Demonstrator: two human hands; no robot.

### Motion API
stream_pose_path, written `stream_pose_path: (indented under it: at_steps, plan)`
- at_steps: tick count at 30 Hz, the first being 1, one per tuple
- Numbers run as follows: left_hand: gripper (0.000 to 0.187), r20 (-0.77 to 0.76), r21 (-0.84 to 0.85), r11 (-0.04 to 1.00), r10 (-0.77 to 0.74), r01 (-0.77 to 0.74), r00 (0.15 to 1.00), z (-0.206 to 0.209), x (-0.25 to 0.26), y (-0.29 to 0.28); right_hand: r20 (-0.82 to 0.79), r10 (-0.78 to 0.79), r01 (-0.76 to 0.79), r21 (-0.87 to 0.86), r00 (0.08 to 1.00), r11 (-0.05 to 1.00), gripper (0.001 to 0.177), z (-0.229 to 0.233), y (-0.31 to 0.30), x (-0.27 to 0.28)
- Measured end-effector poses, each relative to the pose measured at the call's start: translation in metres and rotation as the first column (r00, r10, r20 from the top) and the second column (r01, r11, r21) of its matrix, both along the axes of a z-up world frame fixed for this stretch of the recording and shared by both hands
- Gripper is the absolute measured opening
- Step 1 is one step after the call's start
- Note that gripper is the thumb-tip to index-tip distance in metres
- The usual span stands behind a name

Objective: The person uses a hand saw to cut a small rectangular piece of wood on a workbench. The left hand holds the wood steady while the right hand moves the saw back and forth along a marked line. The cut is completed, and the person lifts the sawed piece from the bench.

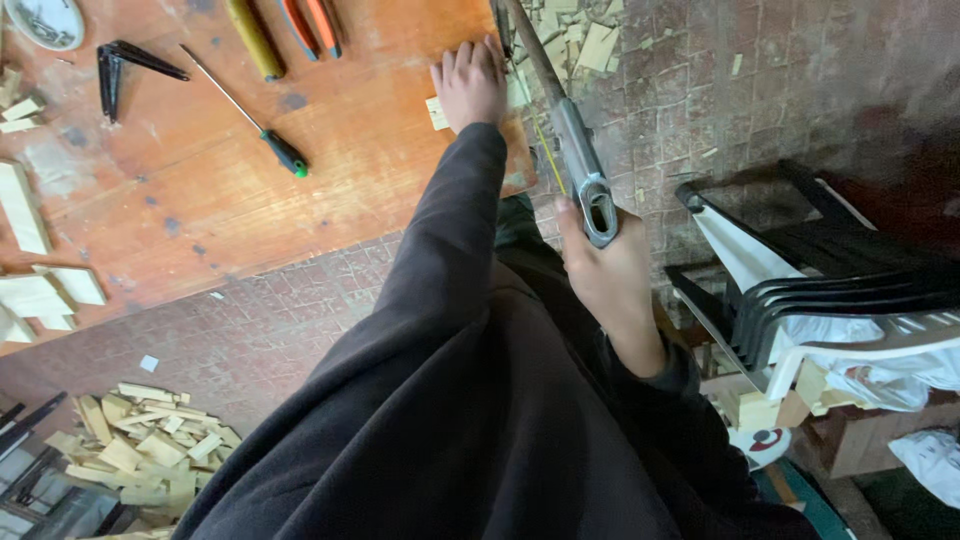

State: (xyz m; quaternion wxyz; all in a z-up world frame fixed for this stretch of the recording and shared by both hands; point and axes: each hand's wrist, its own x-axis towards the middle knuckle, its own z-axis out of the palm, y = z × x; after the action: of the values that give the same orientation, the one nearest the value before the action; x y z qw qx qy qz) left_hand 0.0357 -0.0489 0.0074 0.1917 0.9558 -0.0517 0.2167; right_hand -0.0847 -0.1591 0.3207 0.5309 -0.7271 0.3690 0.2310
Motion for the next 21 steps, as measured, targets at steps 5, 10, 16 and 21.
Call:
stream_pose_path:
  at_steps: [5, 10, 16, 21]
  plan:
    - [0.040, 0.028, 0.007, 1.000, 0.029, -0.029, 0.999, 0.004, 0.006, -0.002, 0.185, -0.004, 0.029, -0.135, 0.983, 0.990, 0.040, -0.162, 0.011, 0.046]
    - [0.037, -0.076, 0.061, 0.998, 0.012, -0.007, 0.997, -0.018, -0.004, 0.003, 0.158, 0.013, -0.007, -0.037, 0.987, 0.999, 0.028, -0.226, 0.018, 0.119]
    - [0.044, -0.018, 0.044, 0.999, 0.011, -0.011, 1.000, -0.009, -0.002, 0.000, 0.231, 0.010, -0.074, 0.270, 0.973, 0.960, 0.062, -0.149, 0.012, 0.123]
    - [0.044, -0.076, 0.054, 0.996, 0.070, -0.066, 0.995, -0.019, -0.002, -0.001, 0.180, -0.141, 0.049, 0.438, 0.974, 0.897, 0.054, -0.174, 0.016, 0.111]
